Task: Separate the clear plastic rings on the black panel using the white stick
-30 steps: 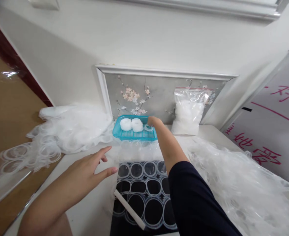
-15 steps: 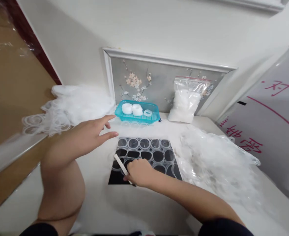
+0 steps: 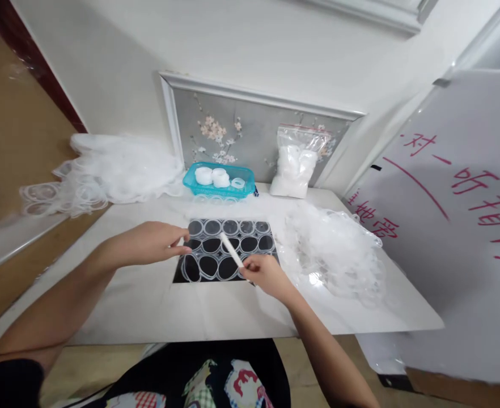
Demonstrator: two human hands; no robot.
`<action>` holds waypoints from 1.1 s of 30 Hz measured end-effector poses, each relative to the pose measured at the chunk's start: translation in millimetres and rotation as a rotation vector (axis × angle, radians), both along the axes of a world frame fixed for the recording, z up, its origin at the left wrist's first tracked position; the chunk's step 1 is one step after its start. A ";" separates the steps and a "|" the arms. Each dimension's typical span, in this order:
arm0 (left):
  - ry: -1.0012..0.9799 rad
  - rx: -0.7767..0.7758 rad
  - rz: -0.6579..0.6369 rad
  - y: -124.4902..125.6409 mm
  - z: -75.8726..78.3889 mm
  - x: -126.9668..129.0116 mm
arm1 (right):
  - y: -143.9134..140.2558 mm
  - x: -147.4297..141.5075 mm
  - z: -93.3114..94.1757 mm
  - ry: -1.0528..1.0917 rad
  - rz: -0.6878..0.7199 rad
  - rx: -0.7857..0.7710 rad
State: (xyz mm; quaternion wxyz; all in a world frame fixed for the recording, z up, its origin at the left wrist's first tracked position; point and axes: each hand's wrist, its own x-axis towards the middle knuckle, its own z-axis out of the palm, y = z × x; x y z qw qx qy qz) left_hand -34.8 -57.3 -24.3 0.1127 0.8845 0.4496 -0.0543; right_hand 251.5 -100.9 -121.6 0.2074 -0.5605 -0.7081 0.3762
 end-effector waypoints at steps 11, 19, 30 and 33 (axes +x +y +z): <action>-0.305 -0.239 -0.106 -15.4 -92.8 -36.1 | -15.7 59.0 2.8 -0.199 0.262 -0.153; -0.473 -0.423 -0.357 -26.5 -82.4 -45.3 | -28.8 74.8 17.9 -0.200 0.294 -0.271; -0.366 -0.057 -0.229 -27.0 -107.6 -41.6 | -7.1 61.3 4.7 0.237 -0.085 -0.232; -0.467 0.121 -0.164 -22.2 -114.2 -39.6 | 32.0 23.4 -7.7 0.626 -0.271 -0.255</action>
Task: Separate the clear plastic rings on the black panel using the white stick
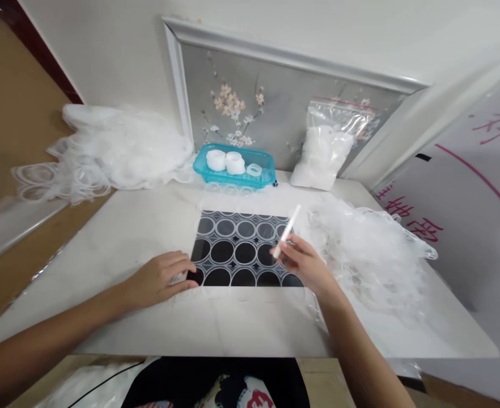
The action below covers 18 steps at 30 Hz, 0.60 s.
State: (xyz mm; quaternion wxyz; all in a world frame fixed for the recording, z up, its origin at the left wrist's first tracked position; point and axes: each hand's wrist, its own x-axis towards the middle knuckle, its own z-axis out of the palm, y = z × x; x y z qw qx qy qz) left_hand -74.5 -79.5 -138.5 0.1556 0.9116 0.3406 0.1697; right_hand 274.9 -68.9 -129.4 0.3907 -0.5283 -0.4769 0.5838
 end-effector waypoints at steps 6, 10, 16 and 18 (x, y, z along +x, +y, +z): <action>0.101 0.276 0.134 9.5 -17.9 7.4 | 70.9 -102.1 -16.8 0.258 0.037 -0.141; 0.212 0.394 0.168 18.9 -27.3 14.7 | 91.8 -147.6 -32.5 0.262 0.096 -0.026; 0.209 0.474 0.150 28.8 -42.8 17.4 | 89.5 -166.4 -53.4 0.105 0.155 0.192; 0.195 0.484 0.138 28.0 -45.8 15.6 | 86.8 -165.1 -55.6 0.093 0.147 0.212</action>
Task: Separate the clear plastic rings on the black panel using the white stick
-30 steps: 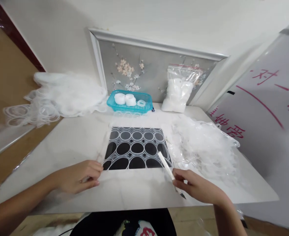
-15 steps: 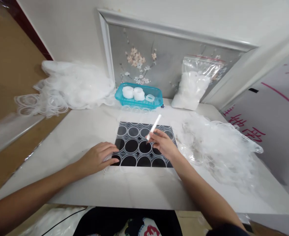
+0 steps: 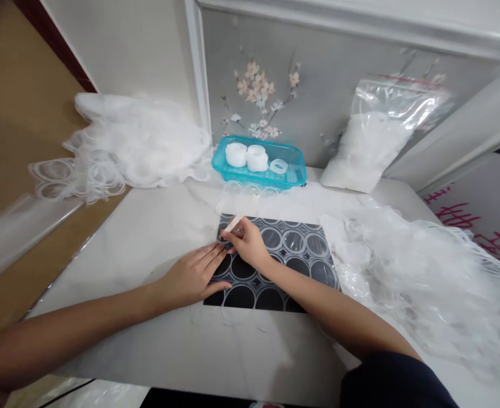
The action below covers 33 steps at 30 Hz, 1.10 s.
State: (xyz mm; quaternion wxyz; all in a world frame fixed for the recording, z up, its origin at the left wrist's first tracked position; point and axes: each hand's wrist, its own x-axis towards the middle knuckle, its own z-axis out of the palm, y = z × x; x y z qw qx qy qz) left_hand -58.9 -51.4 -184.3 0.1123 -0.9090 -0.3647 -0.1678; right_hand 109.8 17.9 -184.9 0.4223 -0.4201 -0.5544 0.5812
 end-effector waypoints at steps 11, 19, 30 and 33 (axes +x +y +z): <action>0.022 -0.093 0.011 -4.2 -3.8 -0.8 | -3.2 3.4 -0.4 -0.061 0.014 0.027; 0.056 -0.152 0.009 -3.6 -5.9 -0.2 | -13.4 8.5 4.5 -0.207 0.054 0.118; 0.076 -0.216 0.014 -3.4 2.8 1.0 | -15.8 22.3 4.6 -0.471 0.232 0.546; 0.106 -0.248 0.017 -2.8 6.6 2.0 | -8.3 26.1 -1.1 -0.572 0.383 0.722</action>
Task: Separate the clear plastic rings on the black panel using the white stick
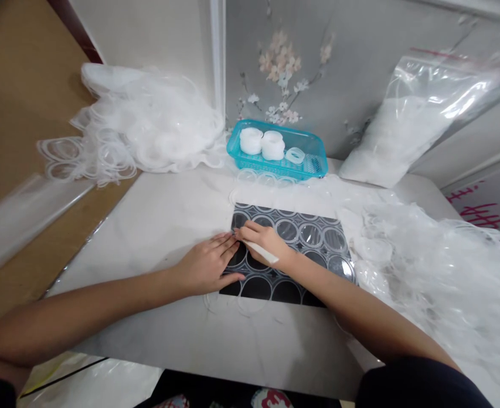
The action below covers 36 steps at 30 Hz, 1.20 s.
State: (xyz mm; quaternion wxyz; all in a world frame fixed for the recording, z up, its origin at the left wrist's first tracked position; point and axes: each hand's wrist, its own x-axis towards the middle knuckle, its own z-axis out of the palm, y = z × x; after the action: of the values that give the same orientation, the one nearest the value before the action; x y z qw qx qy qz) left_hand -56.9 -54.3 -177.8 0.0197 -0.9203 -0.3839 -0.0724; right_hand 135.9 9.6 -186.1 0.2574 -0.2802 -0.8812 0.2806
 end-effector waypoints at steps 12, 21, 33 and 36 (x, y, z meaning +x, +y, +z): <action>-0.186 -0.004 -0.039 7.3 1.5 -5.8 | 27.5 26.6 36.2 0.534 -0.686 -0.248; -0.106 -0.088 -0.200 11.0 -2.5 -1.3 | -23.8 28.2 9.2 0.486 -0.516 -0.612; -0.105 -0.108 -0.198 11.7 -2.9 -3.3 | -21.9 28.7 4.0 0.459 -0.528 -0.590; -0.104 -0.116 -0.200 11.6 -2.8 -3.4 | -20.6 28.2 3.9 0.456 -0.530 -0.594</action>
State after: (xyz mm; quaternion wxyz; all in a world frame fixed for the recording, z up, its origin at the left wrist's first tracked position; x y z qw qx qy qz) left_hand -60.2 -42.7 -180.6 -0.0608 -0.9485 -0.2945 -0.0992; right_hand 164.1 -11.0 -182.1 0.4160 -0.4887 -0.5814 0.5001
